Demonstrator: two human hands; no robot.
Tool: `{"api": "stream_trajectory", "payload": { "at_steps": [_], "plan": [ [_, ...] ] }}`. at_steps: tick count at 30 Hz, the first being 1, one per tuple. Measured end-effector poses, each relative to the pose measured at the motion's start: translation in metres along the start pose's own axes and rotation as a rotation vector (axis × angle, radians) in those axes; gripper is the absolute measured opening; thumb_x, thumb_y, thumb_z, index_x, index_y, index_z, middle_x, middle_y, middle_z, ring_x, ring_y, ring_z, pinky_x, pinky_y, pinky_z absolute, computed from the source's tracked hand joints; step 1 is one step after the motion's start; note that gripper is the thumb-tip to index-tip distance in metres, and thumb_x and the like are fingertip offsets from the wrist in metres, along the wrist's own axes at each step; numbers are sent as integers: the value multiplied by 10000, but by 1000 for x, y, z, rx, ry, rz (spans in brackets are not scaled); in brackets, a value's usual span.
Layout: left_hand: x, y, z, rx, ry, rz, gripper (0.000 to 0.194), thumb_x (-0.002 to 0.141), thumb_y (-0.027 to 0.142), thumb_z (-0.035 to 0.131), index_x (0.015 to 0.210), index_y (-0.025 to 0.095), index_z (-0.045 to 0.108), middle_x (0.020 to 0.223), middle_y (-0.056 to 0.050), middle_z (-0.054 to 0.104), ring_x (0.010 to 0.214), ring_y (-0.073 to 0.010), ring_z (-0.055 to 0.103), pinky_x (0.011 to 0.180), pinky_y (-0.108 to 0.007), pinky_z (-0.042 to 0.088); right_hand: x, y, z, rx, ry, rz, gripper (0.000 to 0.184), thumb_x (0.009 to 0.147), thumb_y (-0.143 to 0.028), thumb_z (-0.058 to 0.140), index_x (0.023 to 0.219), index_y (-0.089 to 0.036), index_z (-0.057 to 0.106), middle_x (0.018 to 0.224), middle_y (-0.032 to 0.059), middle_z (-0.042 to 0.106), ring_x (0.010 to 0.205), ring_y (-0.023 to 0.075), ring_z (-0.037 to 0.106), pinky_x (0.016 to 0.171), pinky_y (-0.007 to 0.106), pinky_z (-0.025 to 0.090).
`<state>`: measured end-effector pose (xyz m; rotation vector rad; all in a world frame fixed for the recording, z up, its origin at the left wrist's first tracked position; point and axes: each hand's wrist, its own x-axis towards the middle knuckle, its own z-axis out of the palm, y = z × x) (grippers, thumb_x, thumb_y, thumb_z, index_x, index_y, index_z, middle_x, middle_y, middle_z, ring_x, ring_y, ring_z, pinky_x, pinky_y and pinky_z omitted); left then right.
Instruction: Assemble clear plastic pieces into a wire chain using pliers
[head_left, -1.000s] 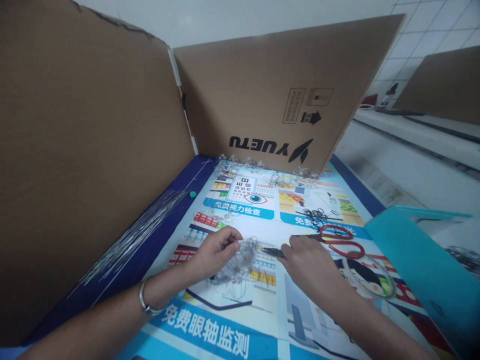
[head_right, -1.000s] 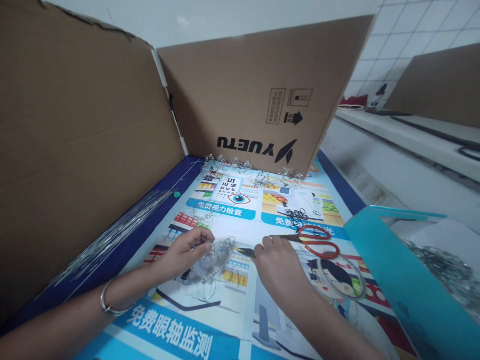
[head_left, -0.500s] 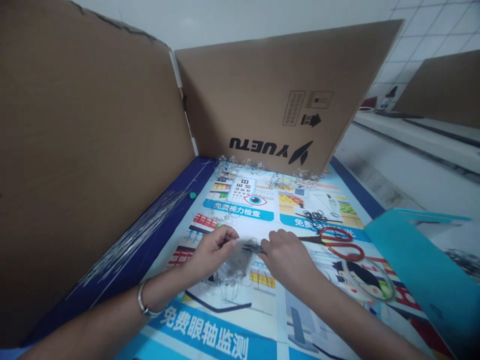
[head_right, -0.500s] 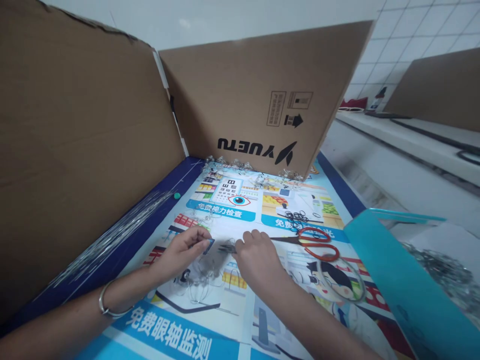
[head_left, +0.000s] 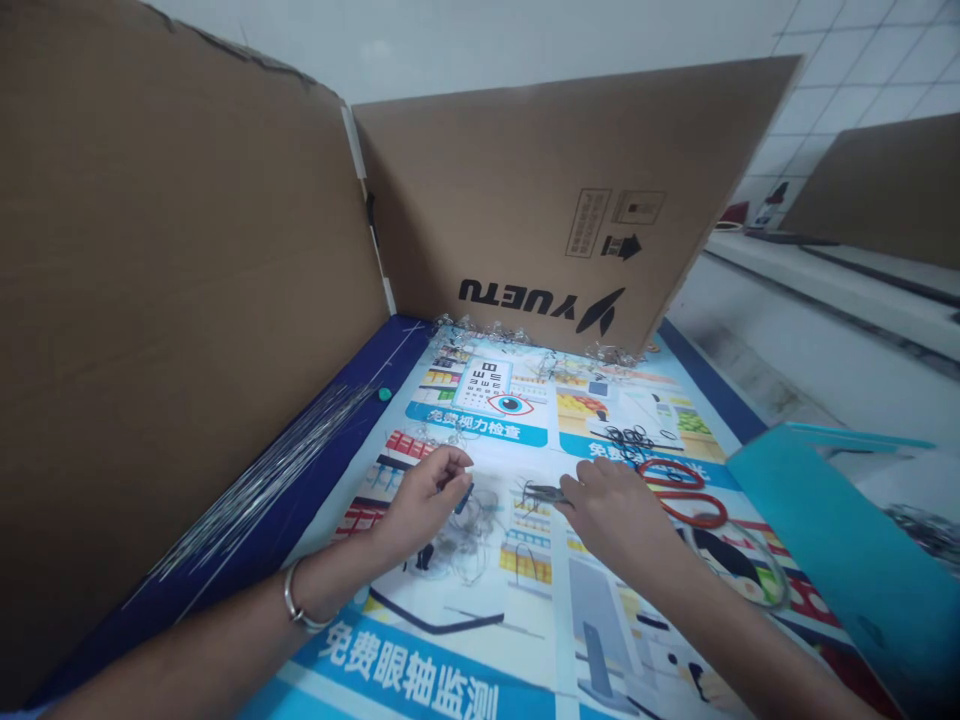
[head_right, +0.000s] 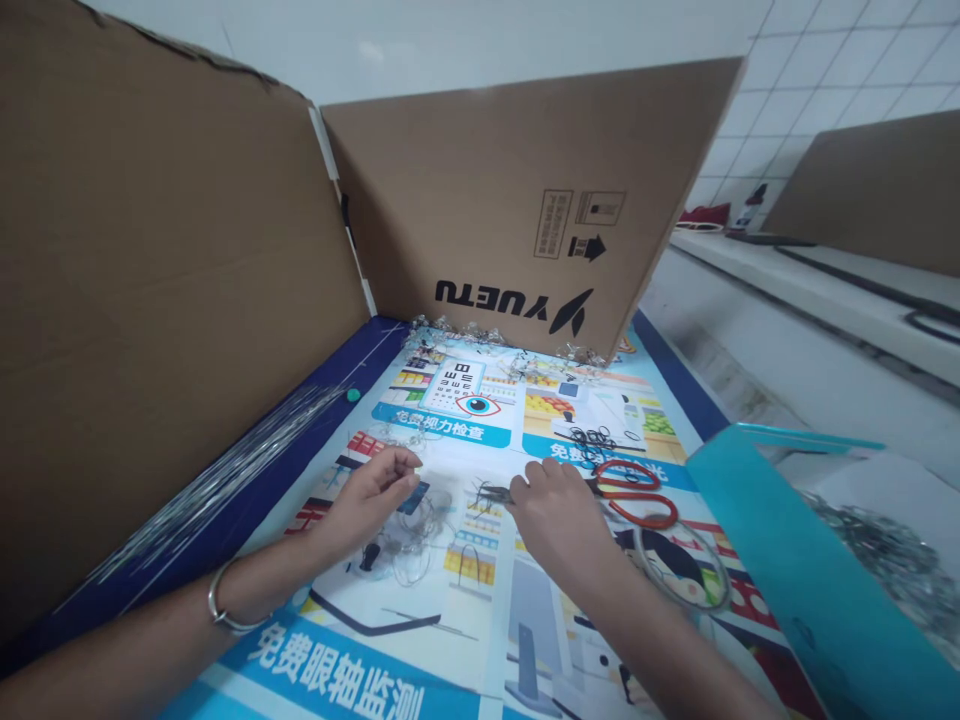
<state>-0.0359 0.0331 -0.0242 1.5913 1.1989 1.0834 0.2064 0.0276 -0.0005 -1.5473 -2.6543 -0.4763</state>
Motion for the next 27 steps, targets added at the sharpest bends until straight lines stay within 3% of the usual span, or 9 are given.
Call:
{"api": "stream_trajectory", "payload": {
  "at_steps": [8, 15, 27],
  "plan": [
    [2, -8, 0, 267, -59, 116, 122, 809, 165, 484, 922, 183, 527, 776, 5, 545, 711, -124, 538, 657, -232, 436, -38, -16, -1, 182, 73, -102, 93, 732, -283, 676, 758, -221, 612, 735, 15, 572, 724, 198, 483, 661, 318, 275],
    [-2, -6, -3, 538, -169, 319, 182, 838, 121, 423, 997, 175, 494, 907, -51, 577, 818, -161, 564, 714, -271, 449, -39, -15, -2, 113, 65, -67, 99, 743, -295, 669, 748, -218, 608, 732, 28, 572, 715, 211, 475, 647, 326, 264],
    [-6, 4, 0, 845, -274, 420, 229, 843, 103, 417, 1001, 141, 579, 929, -99, 620, 895, -227, 532, 804, -370, 439, -41, -19, -1, 28, -48, -92, 56, 803, -231, 597, 762, -194, 611, 745, 52, 583, 707, 209, 484, 633, 335, 263]
  ]
}}
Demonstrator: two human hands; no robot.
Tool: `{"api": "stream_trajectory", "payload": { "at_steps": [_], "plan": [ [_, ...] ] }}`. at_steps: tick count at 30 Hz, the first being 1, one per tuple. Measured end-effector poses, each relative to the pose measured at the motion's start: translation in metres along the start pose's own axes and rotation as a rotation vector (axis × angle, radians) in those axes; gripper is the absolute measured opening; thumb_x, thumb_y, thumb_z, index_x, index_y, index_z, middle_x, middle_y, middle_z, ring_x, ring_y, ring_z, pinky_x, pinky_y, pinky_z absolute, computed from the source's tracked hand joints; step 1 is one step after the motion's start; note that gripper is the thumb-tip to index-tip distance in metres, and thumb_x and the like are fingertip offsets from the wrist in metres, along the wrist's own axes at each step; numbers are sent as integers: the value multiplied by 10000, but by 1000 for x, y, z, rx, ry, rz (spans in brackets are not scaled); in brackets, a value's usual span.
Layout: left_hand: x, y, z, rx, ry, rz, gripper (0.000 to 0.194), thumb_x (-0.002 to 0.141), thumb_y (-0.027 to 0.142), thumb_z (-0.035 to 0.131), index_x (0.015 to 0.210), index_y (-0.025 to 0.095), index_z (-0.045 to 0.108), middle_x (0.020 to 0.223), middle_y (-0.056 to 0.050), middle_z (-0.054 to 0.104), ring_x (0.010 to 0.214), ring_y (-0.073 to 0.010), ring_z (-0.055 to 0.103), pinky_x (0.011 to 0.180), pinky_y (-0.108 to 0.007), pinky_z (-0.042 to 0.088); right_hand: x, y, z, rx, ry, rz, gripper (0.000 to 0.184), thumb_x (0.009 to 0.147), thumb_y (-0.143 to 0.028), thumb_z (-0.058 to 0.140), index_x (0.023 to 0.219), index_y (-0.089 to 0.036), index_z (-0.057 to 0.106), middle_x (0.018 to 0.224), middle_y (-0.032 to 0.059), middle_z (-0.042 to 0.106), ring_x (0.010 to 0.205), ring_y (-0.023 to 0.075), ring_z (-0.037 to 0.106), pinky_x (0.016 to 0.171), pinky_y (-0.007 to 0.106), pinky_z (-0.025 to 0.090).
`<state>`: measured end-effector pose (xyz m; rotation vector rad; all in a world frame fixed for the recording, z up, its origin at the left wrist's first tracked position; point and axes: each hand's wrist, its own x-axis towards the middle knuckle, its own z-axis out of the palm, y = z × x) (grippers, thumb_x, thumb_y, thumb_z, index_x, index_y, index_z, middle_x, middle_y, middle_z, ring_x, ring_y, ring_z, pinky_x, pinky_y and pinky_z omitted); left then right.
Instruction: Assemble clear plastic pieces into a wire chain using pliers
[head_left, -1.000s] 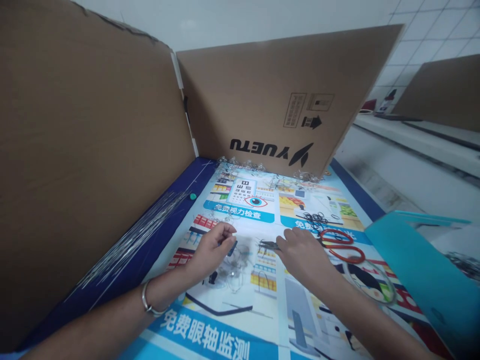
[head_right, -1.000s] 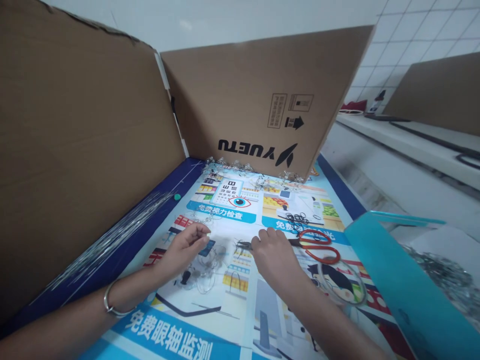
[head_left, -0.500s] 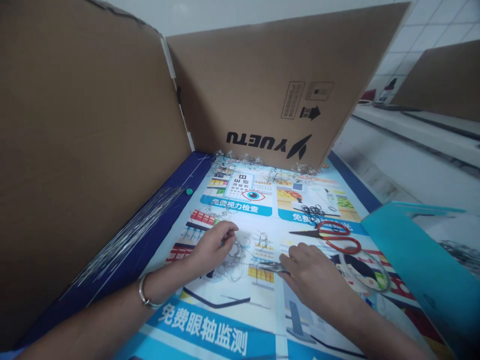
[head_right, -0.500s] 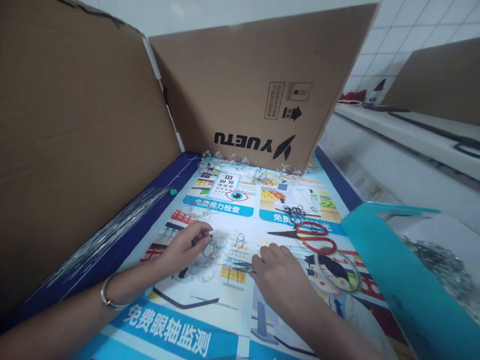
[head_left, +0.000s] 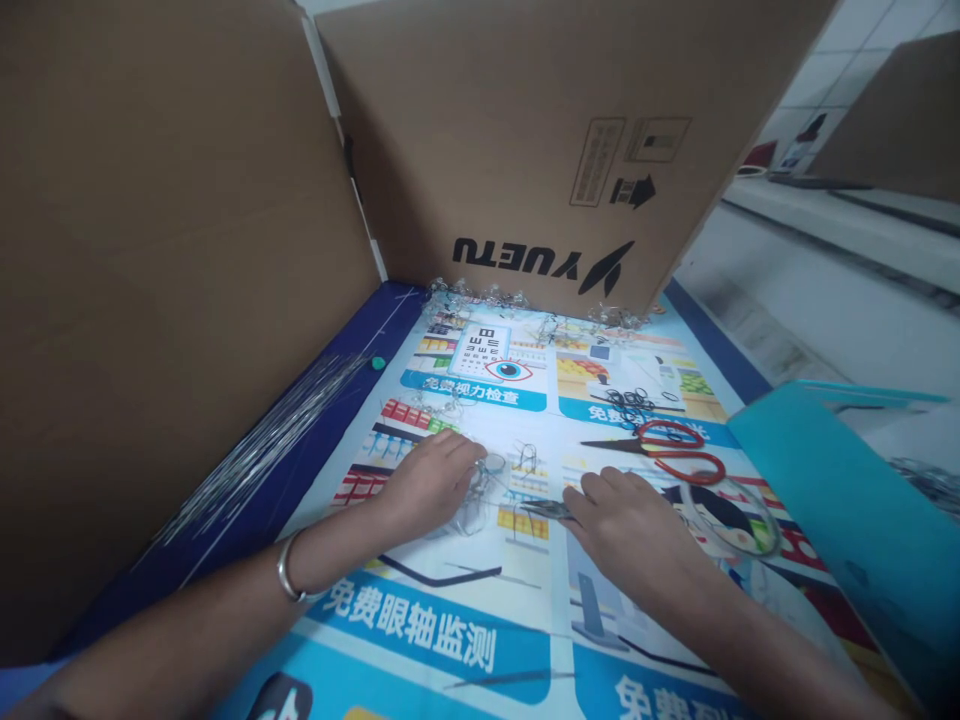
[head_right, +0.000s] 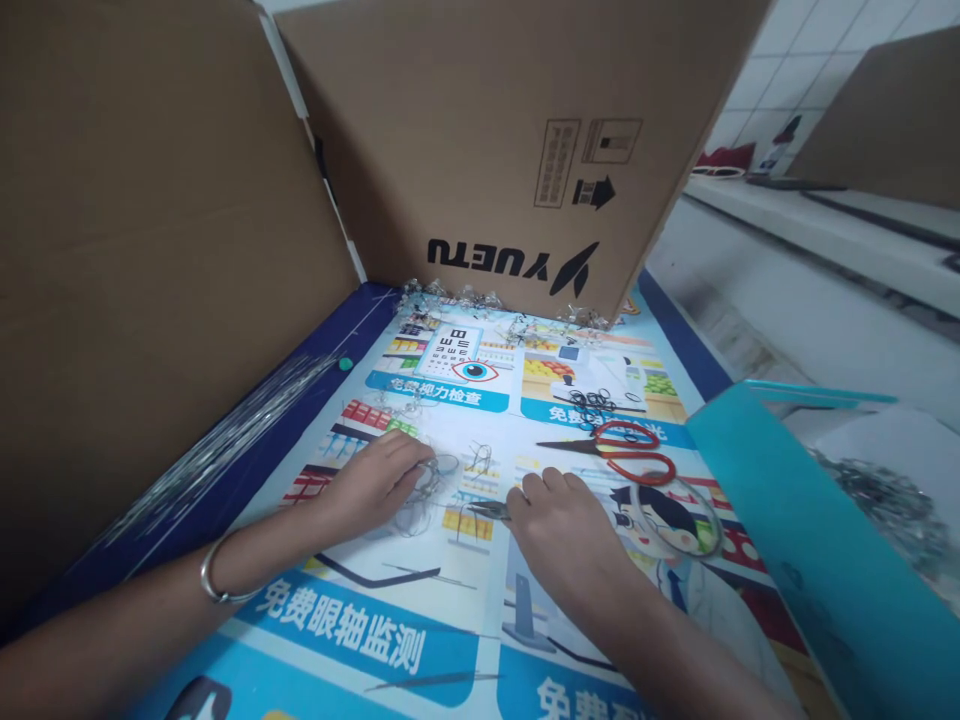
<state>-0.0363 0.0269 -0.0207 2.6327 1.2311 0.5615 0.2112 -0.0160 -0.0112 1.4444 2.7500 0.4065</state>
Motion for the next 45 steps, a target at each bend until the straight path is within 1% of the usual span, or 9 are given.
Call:
{"api": "stream_trajectory", "payload": {
  "at_steps": [8, 10, 14, 17, 23, 28, 32, 38, 45],
  "plan": [
    [-9, 18, -12, 41, 47, 70, 218, 825, 82, 424, 944, 157, 591, 980, -91, 598, 946, -239, 498, 824, -388, 404, 0, 1, 1, 3, -25, -2, 76, 826, -232, 575, 759, -203, 594, 731, 40, 588, 690, 204, 489, 614, 332, 258],
    [-18, 31, -13, 61, -32, 114, 235, 797, 50, 408, 908, 153, 587, 909, -85, 607, 861, -224, 515, 758, -362, 426, 0, 1, 1, 2, -31, -2, 65, 815, -224, 589, 754, -201, 591, 727, 39, 586, 695, 205, 491, 610, 332, 257],
    [-36, 60, -12, 123, -322, 228, 220, 702, 62, 486, 886, 159, 558, 881, -71, 603, 765, -219, 532, 667, -343, 450, -2, 2, 2, 6, -22, -4, 59, 800, -209, 606, 746, -198, 585, 723, 36, 579, 693, 199, 486, 601, 328, 256],
    [-41, 75, -10, 199, -429, 269, 216, 673, 84, 527, 880, 136, 558, 849, -88, 607, 716, -224, 546, 609, -339, 456, -1, 3, 2, 7, 4, -6, 74, 801, -206, 602, 731, -193, 583, 711, 37, 573, 693, 192, 486, 598, 326, 258],
    [-48, 80, 5, 245, -409, 284, 83, 730, 146, 561, 812, 144, 552, 758, -75, 613, 623, -213, 559, 493, -293, 414, 0, 5, 3, 20, 29, -30, 84, 796, -207, 603, 716, -198, 578, 708, 30, 572, 683, 183, 483, 607, 321, 263],
    [-56, 78, 8, 205, -385, 408, 58, 784, 199, 561, 744, 164, 538, 692, -42, 606, 560, -184, 557, 419, -269, 342, 0, 9, 6, 55, 63, -20, 71, 797, -246, 602, 745, -199, 592, 732, 34, 579, 712, 190, 492, 637, 314, 290],
    [-45, 72, -4, 182, -378, 373, 59, 736, 136, 575, 736, 166, 524, 710, -34, 611, 574, -182, 551, 439, -272, 340, 1, 7, 11, 164, 117, 62, 79, 802, -271, 594, 770, -202, 614, 746, 33, 586, 743, 195, 516, 669, 308, 333],
    [-4, 65, -9, 264, -197, 316, 101, 764, 62, 515, 805, 146, 555, 754, -54, 606, 670, -197, 551, 582, -319, 387, 1, 7, 32, 500, 377, 229, 190, 878, -300, 471, 921, -185, 616, 827, 52, 609, 817, 171, 557, 734, 278, 418],
    [32, 63, -3, 348, -219, 563, 144, 821, 90, 525, 708, 155, 586, 758, -49, 608, 790, -211, 535, 664, -345, 358, 3, 14, 36, 748, 459, 335, 182, 869, -329, 475, 884, -200, 601, 769, 33, 600, 741, 164, 568, 666, 276, 459]
  ]
}}
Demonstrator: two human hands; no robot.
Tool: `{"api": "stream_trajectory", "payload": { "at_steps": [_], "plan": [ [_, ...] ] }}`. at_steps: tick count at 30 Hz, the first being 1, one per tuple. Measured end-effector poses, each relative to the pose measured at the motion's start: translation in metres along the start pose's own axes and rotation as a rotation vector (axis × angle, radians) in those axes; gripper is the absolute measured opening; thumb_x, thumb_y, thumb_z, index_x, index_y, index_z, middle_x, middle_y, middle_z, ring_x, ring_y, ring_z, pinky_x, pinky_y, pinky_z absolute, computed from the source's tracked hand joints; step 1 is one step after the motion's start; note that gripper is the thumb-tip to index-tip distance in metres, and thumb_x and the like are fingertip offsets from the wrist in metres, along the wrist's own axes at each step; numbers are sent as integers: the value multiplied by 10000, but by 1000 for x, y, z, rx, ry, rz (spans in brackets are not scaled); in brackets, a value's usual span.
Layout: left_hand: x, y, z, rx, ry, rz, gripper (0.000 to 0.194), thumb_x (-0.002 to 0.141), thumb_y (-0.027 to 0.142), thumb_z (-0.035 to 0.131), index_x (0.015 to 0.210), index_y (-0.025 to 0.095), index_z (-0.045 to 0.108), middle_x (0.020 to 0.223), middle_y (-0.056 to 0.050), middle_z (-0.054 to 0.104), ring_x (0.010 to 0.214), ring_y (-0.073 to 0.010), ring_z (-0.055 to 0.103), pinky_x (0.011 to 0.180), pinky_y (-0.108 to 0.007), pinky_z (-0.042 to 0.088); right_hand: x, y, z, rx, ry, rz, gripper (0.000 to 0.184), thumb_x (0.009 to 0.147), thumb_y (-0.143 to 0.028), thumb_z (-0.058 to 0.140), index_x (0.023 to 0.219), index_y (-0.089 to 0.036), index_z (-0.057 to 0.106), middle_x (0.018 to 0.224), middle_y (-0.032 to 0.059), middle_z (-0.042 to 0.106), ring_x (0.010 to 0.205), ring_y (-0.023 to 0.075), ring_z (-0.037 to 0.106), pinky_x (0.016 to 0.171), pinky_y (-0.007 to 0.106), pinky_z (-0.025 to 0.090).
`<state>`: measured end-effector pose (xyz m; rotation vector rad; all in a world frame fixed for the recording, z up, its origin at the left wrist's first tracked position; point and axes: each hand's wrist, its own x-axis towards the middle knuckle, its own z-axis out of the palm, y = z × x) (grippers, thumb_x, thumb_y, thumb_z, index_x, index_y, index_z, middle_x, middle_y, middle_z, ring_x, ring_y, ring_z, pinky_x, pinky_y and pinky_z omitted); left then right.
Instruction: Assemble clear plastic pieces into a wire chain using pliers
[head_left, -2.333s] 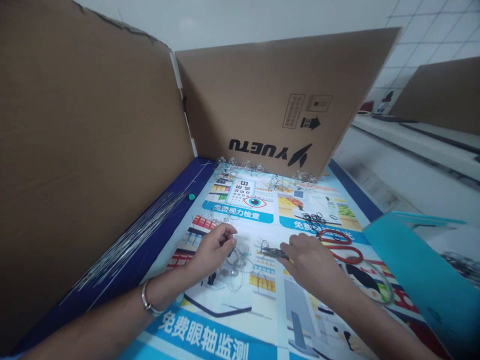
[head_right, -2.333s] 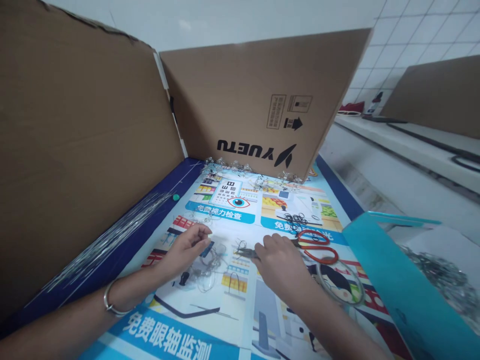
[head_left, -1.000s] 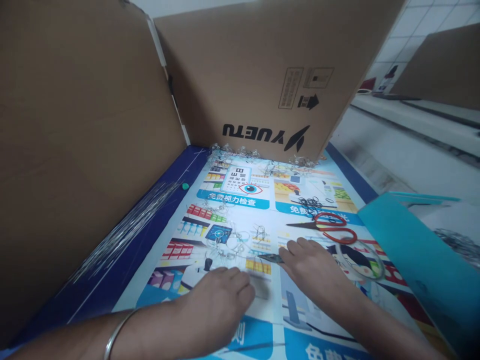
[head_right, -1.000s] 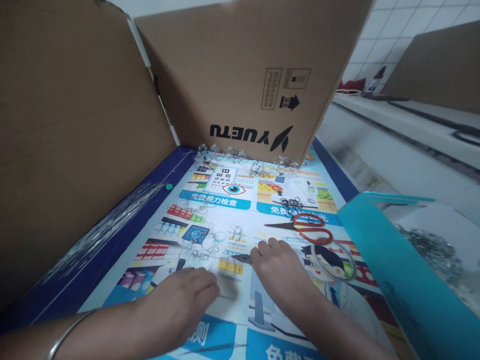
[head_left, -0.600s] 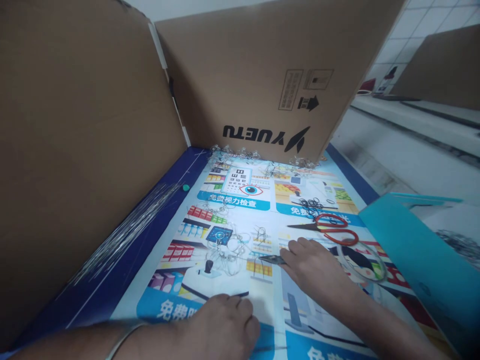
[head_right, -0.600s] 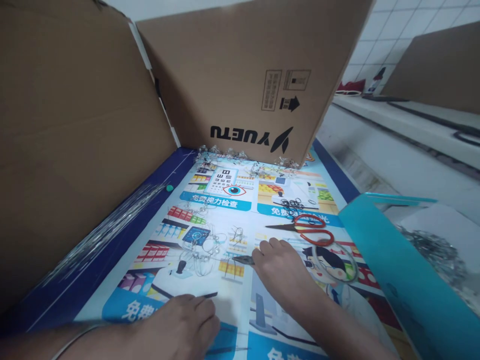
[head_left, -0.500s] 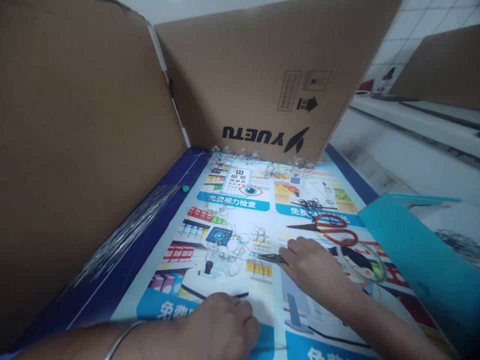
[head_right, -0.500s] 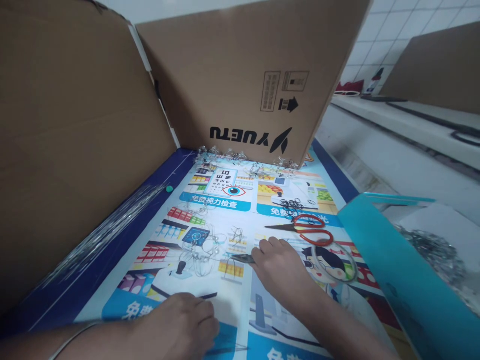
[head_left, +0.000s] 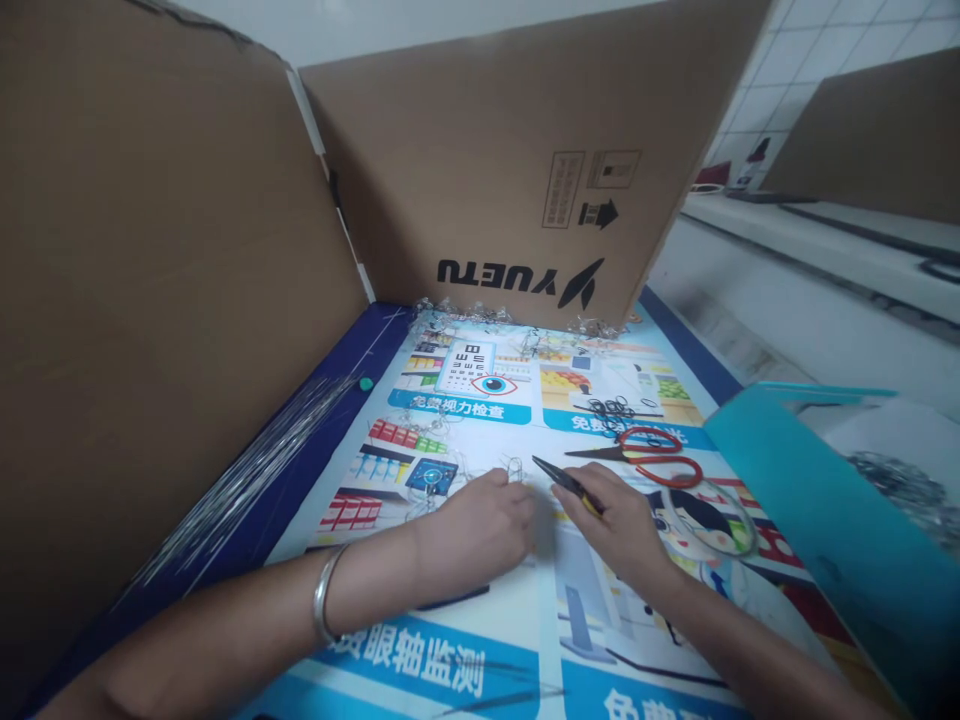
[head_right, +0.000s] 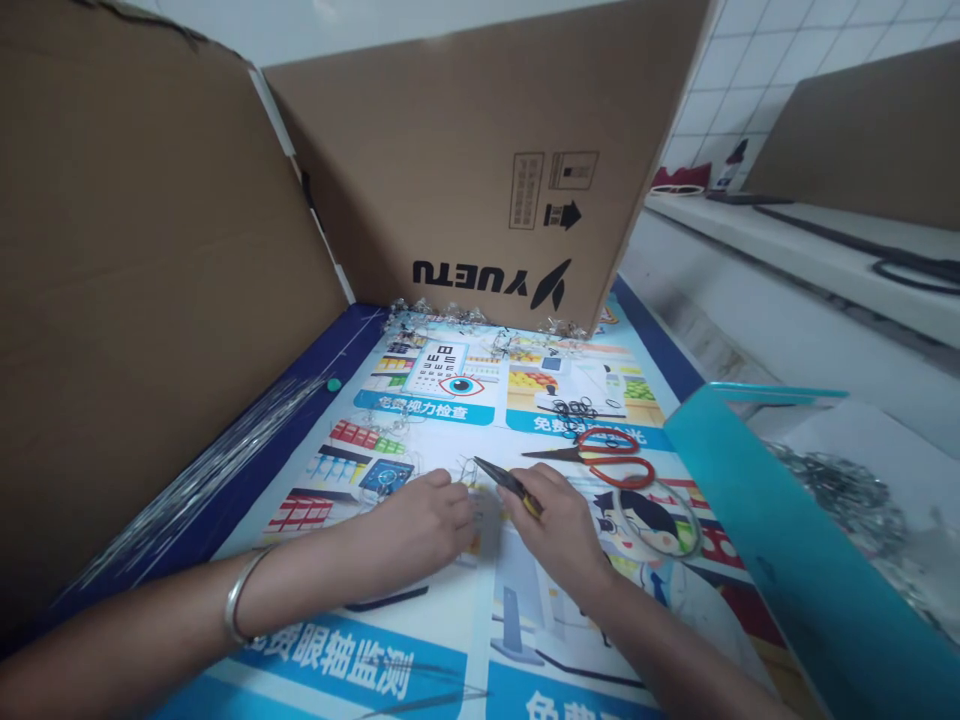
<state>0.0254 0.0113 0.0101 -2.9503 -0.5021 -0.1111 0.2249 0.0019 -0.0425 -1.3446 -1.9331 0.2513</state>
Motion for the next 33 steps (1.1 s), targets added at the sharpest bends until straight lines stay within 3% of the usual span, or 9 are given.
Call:
{"api": "stream_trajectory", "payload": {
  "at_steps": [5, 10, 15, 19, 22, 26, 30, 33],
  "plan": [
    [9, -13, -5, 46, -27, 153, 149, 836, 72, 492, 765, 159, 591, 875, -69, 629, 832, -205, 535, 701, -353, 354, 1, -2, -1, 59, 7, 17, 153, 855, -311, 495, 865, -192, 592, 763, 32, 593, 732, 162, 564, 657, 269, 455],
    [17, -21, 3, 74, -42, 289, 169, 833, 71, 478, 749, 156, 597, 841, -91, 630, 810, -213, 533, 626, -348, 353, 0, -1, 0, 105, 8, 36, 136, 850, -298, 498, 870, -201, 592, 789, 33, 597, 750, 166, 563, 681, 279, 451],
    [18, -23, 8, 64, -47, 330, 136, 800, 62, 516, 733, 154, 590, 758, -92, 630, 729, -213, 534, 526, -335, 316, 1, -1, -1, 154, 15, 74, 139, 838, -294, 513, 856, -187, 600, 780, 34, 590, 738, 167, 555, 676, 279, 441],
    [18, -24, -1, 15, -7, 332, 152, 806, 52, 496, 730, 153, 580, 755, -95, 642, 717, -209, 556, 545, -328, 341, 2, 0, -3, 214, 2, 107, 161, 839, -312, 509, 849, -186, 609, 753, 27, 572, 713, 163, 542, 650, 273, 429],
    [14, -24, -17, -88, -56, 326, 117, 807, 71, 496, 763, 150, 570, 777, -69, 649, 704, -185, 577, 573, -307, 366, 2, -2, -5, 264, -16, 131, 172, 828, -331, 522, 861, -187, 610, 768, 31, 575, 722, 167, 542, 658, 273, 428],
    [5, -22, -36, -194, -181, 153, 111, 792, 80, 487, 832, 154, 558, 739, -29, 648, 563, -153, 559, 465, -280, 300, 0, -12, -7, 333, -109, 167, 183, 833, -344, 513, 844, -188, 608, 744, 18, 573, 688, 154, 538, 620, 255, 420],
    [-5, -15, -37, -259, -172, 15, 127, 795, 124, 481, 893, 160, 554, 685, -27, 640, 521, -159, 553, 440, -270, 257, -4, -28, -9, 426, -274, 199, 204, 839, -345, 486, 739, -188, 570, 652, -18, 535, 620, 129, 497, 560, 227, 392],
    [-11, -11, -32, -290, -123, -60, 101, 801, 129, 478, 817, 160, 573, 693, -40, 643, 554, -165, 570, 464, -271, 274, -7, -38, -11, 494, -384, 227, 254, 816, -355, 499, 626, -189, 473, 592, -39, 440, 581, 110, 422, 524, 217, 339]
  ]
}}
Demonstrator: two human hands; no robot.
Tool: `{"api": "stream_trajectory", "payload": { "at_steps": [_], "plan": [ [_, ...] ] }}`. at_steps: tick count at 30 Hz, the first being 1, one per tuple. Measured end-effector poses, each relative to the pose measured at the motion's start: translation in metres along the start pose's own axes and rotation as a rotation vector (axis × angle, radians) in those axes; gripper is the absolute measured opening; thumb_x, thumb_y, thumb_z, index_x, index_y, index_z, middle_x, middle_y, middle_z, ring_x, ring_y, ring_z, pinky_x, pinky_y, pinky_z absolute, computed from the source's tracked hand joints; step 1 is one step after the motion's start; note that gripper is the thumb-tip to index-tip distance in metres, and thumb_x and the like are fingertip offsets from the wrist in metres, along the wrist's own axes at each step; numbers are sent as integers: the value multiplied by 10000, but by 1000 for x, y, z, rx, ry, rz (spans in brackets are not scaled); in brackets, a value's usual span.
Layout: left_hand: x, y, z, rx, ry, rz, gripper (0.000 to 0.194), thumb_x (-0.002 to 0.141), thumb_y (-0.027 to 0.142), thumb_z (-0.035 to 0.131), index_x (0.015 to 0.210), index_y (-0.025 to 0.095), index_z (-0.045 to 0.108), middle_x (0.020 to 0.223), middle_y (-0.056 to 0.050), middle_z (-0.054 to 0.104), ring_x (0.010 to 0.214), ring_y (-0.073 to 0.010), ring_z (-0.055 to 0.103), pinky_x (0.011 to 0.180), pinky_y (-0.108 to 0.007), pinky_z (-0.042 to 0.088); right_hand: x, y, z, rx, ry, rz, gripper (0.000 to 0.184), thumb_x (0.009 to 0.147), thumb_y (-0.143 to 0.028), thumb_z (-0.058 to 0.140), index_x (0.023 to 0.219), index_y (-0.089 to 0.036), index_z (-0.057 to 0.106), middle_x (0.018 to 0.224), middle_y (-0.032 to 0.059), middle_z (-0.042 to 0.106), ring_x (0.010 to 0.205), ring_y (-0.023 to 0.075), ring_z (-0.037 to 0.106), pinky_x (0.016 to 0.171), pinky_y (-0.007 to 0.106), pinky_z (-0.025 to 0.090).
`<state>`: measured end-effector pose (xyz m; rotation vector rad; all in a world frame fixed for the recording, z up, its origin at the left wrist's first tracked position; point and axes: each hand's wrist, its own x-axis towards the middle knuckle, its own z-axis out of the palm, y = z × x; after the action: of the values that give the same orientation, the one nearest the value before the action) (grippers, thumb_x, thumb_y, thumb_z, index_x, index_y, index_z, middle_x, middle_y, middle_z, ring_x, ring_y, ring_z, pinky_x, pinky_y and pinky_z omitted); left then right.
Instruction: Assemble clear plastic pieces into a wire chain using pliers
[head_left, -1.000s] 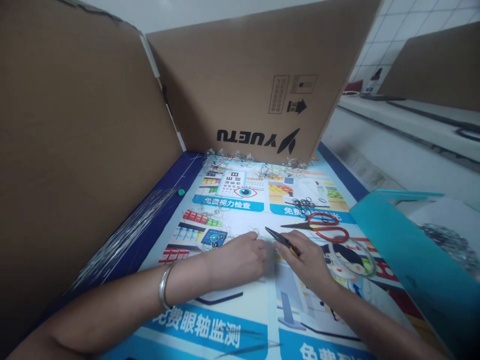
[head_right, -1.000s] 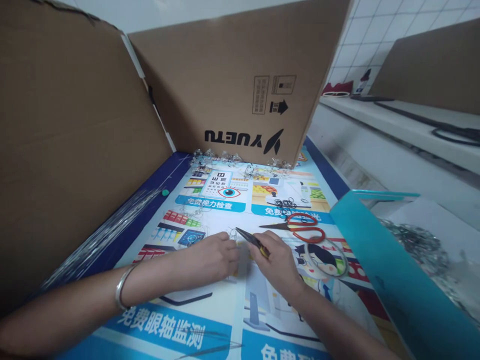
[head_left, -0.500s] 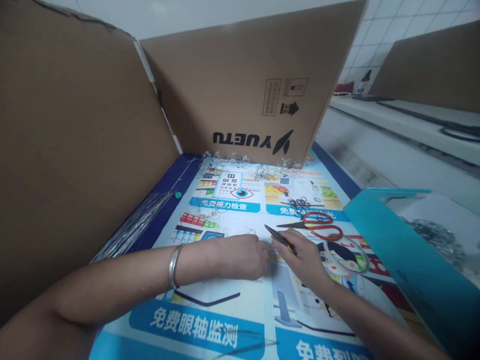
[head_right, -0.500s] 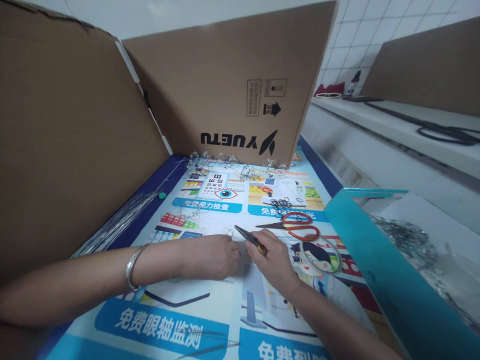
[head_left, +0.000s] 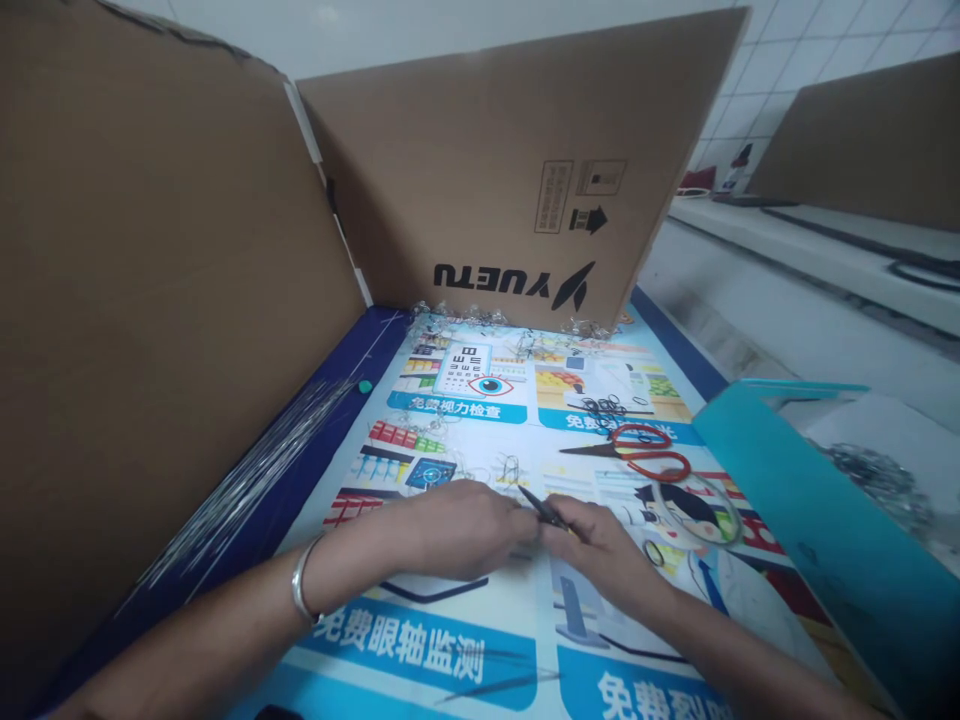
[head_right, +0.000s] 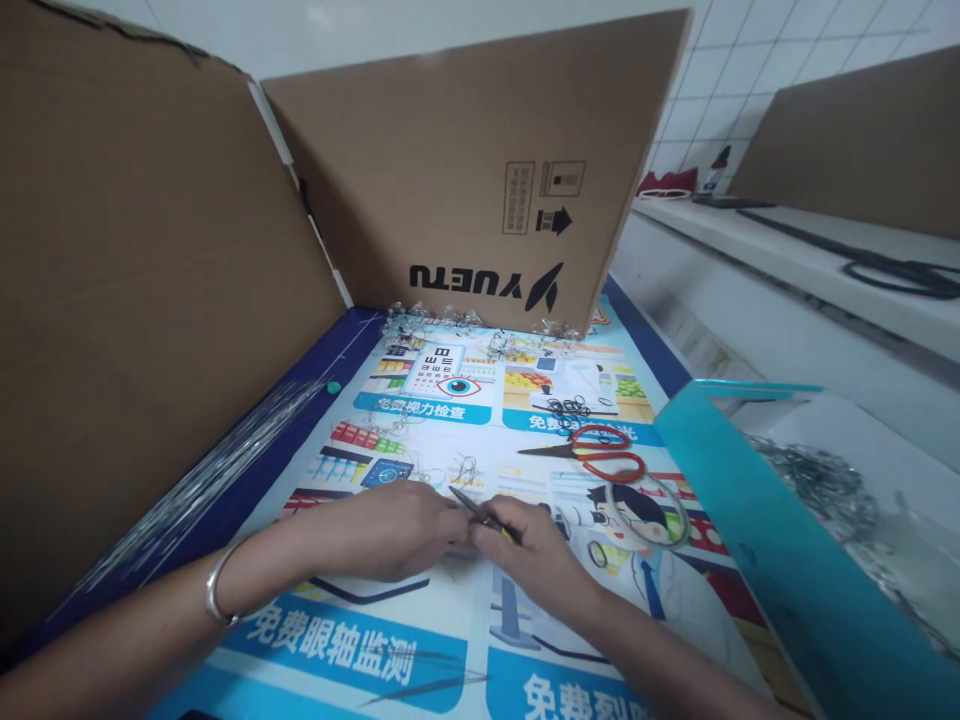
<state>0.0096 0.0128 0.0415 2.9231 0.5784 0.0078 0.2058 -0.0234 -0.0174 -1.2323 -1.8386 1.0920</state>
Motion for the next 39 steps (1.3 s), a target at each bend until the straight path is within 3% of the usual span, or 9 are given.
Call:
{"api": "stream_trajectory", "payload": {
  "at_steps": [3, 6, 11, 14, 17, 23, 26, 33, 39],
  "plan": [
    [-5, 1, 6, -91, 64, -39, 149, 814, 125, 475, 742, 157, 601, 714, -47, 647, 611, -163, 590, 512, -262, 333, -3, -5, 2, 24, -85, 29, 274, 807, -377, 502, 617, -190, 441, 588, -45, 385, 576, 104, 376, 518, 222, 302],
    [-10, 1, 11, -253, 125, -80, 197, 857, 158, 457, 821, 163, 651, 799, -55, 668, 701, -158, 613, 592, -239, 399, -5, -8, 4, 33, -137, 70, 227, 800, -367, 503, 664, -185, 487, 620, -35, 423, 614, 117, 404, 559, 235, 317],
    [-15, 1, 16, -446, 207, -142, 198, 848, 116, 468, 910, 159, 652, 897, -62, 681, 804, -153, 616, 702, -224, 428, -6, -10, 10, 11, -23, 113, 146, 753, -322, 541, 708, -194, 488, 665, -30, 462, 653, 129, 428, 596, 243, 336],
    [-17, 0, 14, -544, 218, -191, 175, 834, 115, 485, 924, 161, 628, 892, -52, 681, 800, -148, 613, 686, -217, 427, -5, -12, 12, 37, -1, 125, 156, 744, -336, 538, 711, -193, 486, 654, -35, 445, 635, 124, 408, 583, 241, 328],
    [-16, -1, 16, -643, 219, -248, 155, 825, 144, 497, 949, 161, 588, 847, -39, 675, 741, -139, 604, 640, -215, 423, -5, -14, 13, 63, -67, 132, 171, 758, -340, 522, 687, -185, 507, 625, -36, 442, 615, 119, 403, 571, 238, 320],
    [-10, 6, 29, -913, 455, -421, 75, 771, 178, 536, 804, 145, 594, 718, -14, 621, 650, -119, 539, 598, -217, 401, -5, -10, 23, 173, -48, 180, 177, 751, -343, 534, 688, -182, 498, 621, -40, 435, 596, 111, 391, 556, 235, 317],
    [-8, 11, 32, -1131, 474, -485, 116, 767, 222, 551, 744, 136, 627, 689, -19, 620, 639, -121, 540, 612, -231, 415, -6, -10, 27, 277, -21, 200, 223, 761, -392, 540, 698, -182, 495, 607, -44, 424, 581, 107, 380, 545, 234, 313],
    [-6, 16, 39, -1382, 538, -559, 113, 694, 245, 648, 682, 132, 653, 637, -21, 636, 624, -134, 569, 629, -250, 432, -8, -15, 28, 284, 1, 217, 310, 753, -451, 563, 632, -182, 469, 566, -43, 428, 550, 98, 369, 518, 228, 305],
    [-6, 25, 39, -1582, 639, -493, 145, 726, 283, 645, 695, 143, 618, 633, -19, 648, 639, -154, 602, 648, -274, 456, -10, -14, 31, 304, -17, 224, 306, 781, -450, 543, 647, -176, 513, 561, -24, 499, 543, 109, 443, 527, 235, 353]
  ]
}}
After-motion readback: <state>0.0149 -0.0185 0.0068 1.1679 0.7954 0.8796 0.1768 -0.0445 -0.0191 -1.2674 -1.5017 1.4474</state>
